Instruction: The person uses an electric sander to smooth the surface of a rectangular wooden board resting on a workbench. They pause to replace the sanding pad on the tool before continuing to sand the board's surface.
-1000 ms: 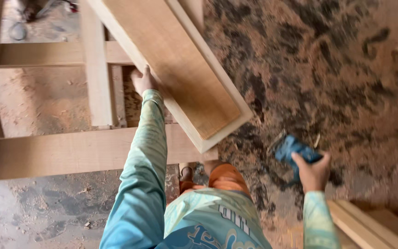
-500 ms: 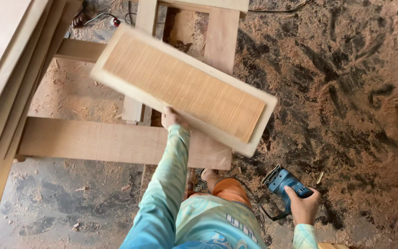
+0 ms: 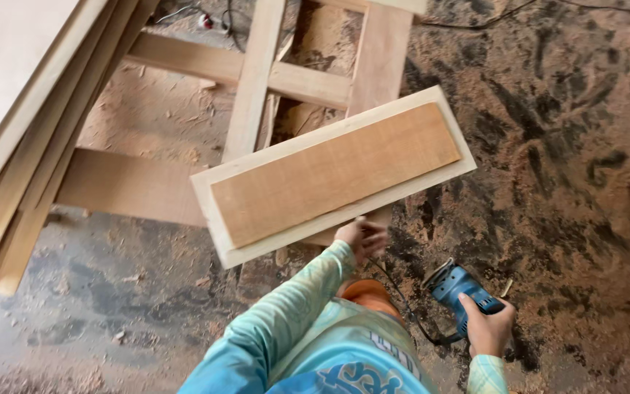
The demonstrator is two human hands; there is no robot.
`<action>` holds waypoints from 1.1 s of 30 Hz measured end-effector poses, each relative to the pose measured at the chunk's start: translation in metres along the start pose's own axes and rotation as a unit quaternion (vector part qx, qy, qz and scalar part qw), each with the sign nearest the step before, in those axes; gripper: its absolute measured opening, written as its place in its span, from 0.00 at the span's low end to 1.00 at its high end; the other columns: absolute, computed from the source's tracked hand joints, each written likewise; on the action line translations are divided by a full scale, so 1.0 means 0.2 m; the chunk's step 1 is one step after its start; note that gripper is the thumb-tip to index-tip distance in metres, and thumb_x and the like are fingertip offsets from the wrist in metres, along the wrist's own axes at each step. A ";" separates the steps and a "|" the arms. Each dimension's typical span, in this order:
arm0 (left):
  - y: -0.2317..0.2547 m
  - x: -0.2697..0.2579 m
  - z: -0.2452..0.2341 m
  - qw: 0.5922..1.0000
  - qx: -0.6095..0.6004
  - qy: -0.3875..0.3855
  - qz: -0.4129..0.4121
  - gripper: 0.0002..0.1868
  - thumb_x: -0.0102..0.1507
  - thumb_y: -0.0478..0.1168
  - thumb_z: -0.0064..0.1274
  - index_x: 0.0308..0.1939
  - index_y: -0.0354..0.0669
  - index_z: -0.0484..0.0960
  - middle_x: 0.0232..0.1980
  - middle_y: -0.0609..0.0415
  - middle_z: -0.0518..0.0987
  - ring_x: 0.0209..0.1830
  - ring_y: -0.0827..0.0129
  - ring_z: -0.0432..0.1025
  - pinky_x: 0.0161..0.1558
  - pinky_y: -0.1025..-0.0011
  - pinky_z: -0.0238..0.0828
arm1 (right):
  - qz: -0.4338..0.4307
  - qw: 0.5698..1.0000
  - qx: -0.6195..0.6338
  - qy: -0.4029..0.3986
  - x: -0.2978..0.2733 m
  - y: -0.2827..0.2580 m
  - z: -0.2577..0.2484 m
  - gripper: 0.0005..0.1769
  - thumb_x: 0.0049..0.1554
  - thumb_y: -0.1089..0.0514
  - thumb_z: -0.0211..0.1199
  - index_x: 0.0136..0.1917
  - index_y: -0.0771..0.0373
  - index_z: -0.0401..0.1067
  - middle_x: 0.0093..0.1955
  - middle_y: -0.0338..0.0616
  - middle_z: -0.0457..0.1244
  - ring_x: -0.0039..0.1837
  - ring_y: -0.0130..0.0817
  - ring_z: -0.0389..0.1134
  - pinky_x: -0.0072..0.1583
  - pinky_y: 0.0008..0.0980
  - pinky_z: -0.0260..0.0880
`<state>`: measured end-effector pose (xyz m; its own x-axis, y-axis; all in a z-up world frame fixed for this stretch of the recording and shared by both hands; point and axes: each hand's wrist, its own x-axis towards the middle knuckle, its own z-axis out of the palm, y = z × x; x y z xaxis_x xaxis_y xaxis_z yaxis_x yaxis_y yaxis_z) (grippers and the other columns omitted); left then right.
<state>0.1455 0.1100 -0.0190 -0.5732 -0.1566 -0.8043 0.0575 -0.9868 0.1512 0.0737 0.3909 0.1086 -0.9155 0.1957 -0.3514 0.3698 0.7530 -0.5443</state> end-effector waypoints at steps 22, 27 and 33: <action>1.42 -0.36 -0.76 0.266 0.851 0.288 0.351 0.39 0.65 0.70 0.46 0.57 0.36 0.78 0.56 0.42 0.75 0.57 0.54 0.69 0.58 0.56 0.67 | -0.064 0.997 -0.031 0.022 -0.16 0.16 0.04 0.44 0.44 0.47 0.78 0.65 0.69 0.63 0.56 0.58 0.65 0.53 0.49 0.70 0.54 0.47 0.71; 1.14 -0.51 -1.03 0.481 0.830 0.242 0.147 0.34 0.65 0.67 0.46 0.52 0.40 0.83 0.50 0.41 0.80 0.50 0.54 0.75 0.52 0.59 0.72 | -0.047 0.999 -0.004 0.005 -0.20 0.11 0.08 0.43 0.44 0.46 0.76 0.65 0.69 0.62 0.56 0.57 0.66 0.51 0.48 0.71 0.51 0.46 0.73; 0.85 -0.57 -1.37 0.614 0.701 0.295 0.211 0.31 0.64 0.68 0.47 0.44 0.45 0.89 0.40 0.38 0.85 0.41 0.46 0.79 0.46 0.55 0.75 | -0.104 0.994 -0.012 -0.017 -0.19 0.14 0.12 0.41 0.45 0.47 0.76 0.63 0.70 0.64 0.55 0.58 0.66 0.52 0.48 0.71 0.51 0.44 0.72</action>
<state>0.4449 -0.0506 -0.0588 -0.3307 -0.7819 -0.5284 -0.8978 0.0881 0.4315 0.1234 0.3892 0.0886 -0.9660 0.0126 -0.2582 0.1681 0.7895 -0.5903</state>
